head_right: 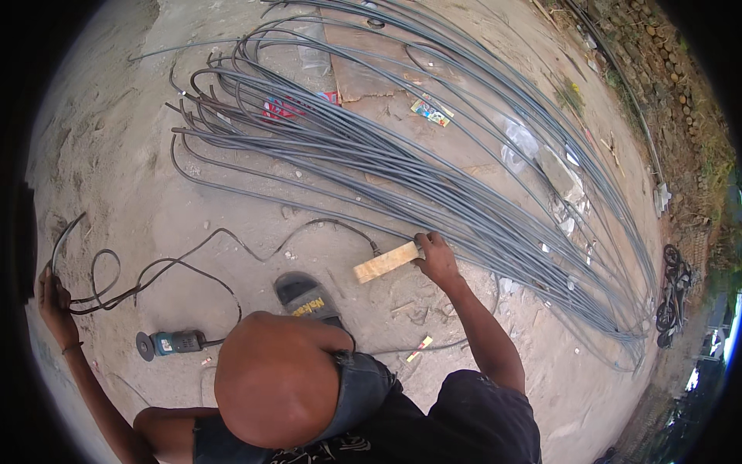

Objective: The person uses an angle grinder to cut through several thin metal rods while crouching on the ground. They hold the grinder with both hands, positioning the blade against a rod until it is severed, then moves to the next rod.

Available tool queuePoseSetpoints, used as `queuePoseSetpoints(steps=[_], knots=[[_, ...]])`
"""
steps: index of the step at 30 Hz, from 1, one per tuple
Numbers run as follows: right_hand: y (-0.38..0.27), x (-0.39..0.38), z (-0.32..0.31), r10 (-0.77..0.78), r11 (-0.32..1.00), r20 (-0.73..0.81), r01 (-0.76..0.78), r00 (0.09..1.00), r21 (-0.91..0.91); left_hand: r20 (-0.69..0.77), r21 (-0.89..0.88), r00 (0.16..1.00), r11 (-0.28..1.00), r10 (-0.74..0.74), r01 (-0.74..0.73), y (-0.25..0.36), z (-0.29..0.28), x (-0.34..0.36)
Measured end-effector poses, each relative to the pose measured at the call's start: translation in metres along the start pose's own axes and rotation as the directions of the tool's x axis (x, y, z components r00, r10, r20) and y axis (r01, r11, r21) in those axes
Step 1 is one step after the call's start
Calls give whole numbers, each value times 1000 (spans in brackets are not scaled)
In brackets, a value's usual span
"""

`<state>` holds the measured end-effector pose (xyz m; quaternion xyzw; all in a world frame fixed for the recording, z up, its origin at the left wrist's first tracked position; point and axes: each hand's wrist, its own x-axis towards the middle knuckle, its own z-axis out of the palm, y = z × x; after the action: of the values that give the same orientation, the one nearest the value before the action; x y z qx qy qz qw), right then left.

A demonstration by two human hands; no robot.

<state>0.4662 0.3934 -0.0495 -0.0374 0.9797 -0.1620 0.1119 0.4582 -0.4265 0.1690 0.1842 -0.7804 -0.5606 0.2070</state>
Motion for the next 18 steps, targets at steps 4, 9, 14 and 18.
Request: queuePoseSetpoints(steps=[4,9,14,18], knots=[[1,4,1,-75,995,76,80,994,-65,-76,56,996,998,35,-31,5,2,-13],[1,1,2,-63,998,50,63,997,-9,-26,-15,999,999,-37,36,-8,-19,-13],[8,-2,-2,-186,982,80,189,979,-29,-15,18,1000,1000,-8,9,-16,-17,-10],[7,-17,-42,-184,980,310,200,933,-20,33,123,997,989,76,-80,-30,-30,-3]])
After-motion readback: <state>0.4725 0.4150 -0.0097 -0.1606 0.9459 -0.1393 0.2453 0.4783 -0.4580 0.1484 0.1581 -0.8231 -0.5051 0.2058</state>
